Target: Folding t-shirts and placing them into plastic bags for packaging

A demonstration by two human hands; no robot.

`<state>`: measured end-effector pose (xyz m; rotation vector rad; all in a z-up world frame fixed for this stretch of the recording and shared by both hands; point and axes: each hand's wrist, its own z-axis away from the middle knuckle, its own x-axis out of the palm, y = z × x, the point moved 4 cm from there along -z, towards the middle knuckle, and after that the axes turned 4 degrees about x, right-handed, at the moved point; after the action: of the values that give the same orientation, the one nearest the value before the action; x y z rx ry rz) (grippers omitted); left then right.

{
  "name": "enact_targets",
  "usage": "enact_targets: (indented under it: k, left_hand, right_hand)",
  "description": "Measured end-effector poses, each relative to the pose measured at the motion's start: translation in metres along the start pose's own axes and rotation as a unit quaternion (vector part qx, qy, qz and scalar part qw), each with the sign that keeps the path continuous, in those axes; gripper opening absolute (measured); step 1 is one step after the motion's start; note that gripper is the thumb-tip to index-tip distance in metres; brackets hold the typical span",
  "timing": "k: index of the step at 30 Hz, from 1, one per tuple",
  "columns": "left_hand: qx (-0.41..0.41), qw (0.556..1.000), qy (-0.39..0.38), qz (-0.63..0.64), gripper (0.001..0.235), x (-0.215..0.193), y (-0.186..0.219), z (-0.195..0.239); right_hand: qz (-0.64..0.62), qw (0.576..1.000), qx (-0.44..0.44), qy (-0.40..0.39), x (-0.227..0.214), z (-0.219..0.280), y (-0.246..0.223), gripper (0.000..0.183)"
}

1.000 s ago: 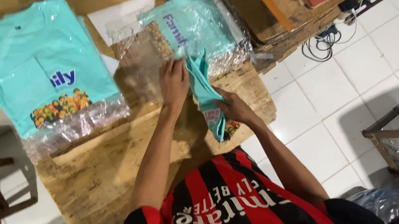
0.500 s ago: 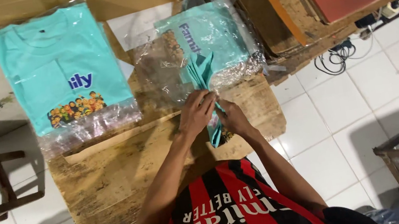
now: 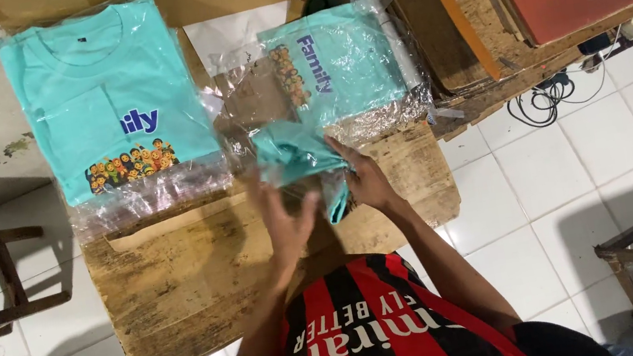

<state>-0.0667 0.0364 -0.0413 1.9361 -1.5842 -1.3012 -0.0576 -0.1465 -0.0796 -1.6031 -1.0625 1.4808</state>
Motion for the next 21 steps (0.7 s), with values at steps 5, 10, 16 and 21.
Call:
enact_targets:
  k: [5, 10, 16, 21]
  left_hand:
    - [-0.661, 0.650, 0.207, 0.313, 0.128, 0.011, -0.011, 0.028]
    - [-0.639, 0.695, 0.162, 0.287, 0.131, 0.025, -0.025, 0.031]
    - [-0.608, 0.726, 0.105, 0.302, 0.127, 0.070, -0.089, 0.083]
    - [-0.618, 0.732, 0.057, 0.281, 0.139, 0.058, -0.087, 0.082]
  right_hand:
    - [-0.023, 0.988, 0.059, -0.137, -0.009, 0.007, -0.009, 0.062]
    - [-0.088, 0.983, 0.075, -0.144, -0.005, 0.008, 0.025, 0.051]
    - [-0.101, 0.986, 0.092, -0.098, 0.001, 0.011, 0.043, 0.046]
    - [-0.205, 0.962, 0.142, -0.116, 0.015, 0.027, 0.059, 0.035]
